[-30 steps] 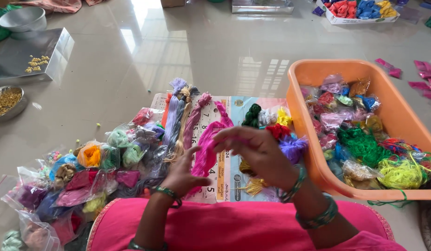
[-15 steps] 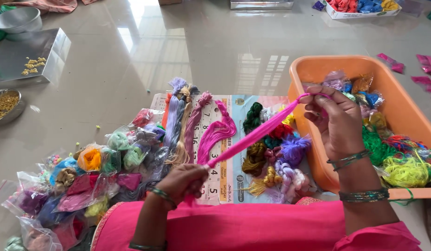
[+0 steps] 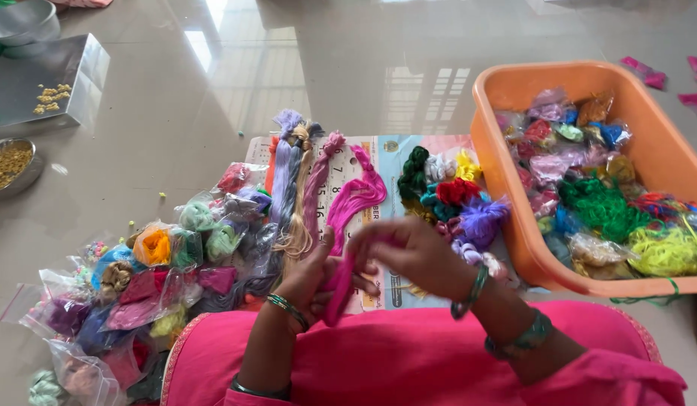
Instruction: The person sits on the floor and braids colorful yarn strands by hand. They first braid a yellow strand, then a pink strand, and finally a light pink strand, placing each finished braid on a calendar sheet on the floor.
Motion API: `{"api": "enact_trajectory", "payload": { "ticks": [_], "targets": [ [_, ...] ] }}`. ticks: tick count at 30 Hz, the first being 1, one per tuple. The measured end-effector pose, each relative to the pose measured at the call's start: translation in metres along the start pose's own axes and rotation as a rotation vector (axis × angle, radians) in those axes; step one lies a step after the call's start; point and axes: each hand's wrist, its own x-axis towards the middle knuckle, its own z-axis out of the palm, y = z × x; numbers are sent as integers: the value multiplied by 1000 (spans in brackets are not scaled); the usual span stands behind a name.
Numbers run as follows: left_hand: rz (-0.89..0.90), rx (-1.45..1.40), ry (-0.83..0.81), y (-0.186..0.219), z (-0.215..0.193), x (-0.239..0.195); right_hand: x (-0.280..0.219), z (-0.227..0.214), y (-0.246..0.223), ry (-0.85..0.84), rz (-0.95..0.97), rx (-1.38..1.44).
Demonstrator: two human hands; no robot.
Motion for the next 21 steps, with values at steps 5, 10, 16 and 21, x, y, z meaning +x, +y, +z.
{"api": "enact_trajectory", "payload": {
  "ticks": [5,10,16,21],
  "targets": [
    [-28,6,-361,3,10,-7,3,-3,27,294,156,229],
    [70,11,-350,-2,3,-4,1,5,38,186,219,614],
    [126,24,-106,0,-1,4,3,-2,56,293,431,727],
    [524,343,209,-33,-28,56,3,-4,51,234,485,490]
  ]
}}
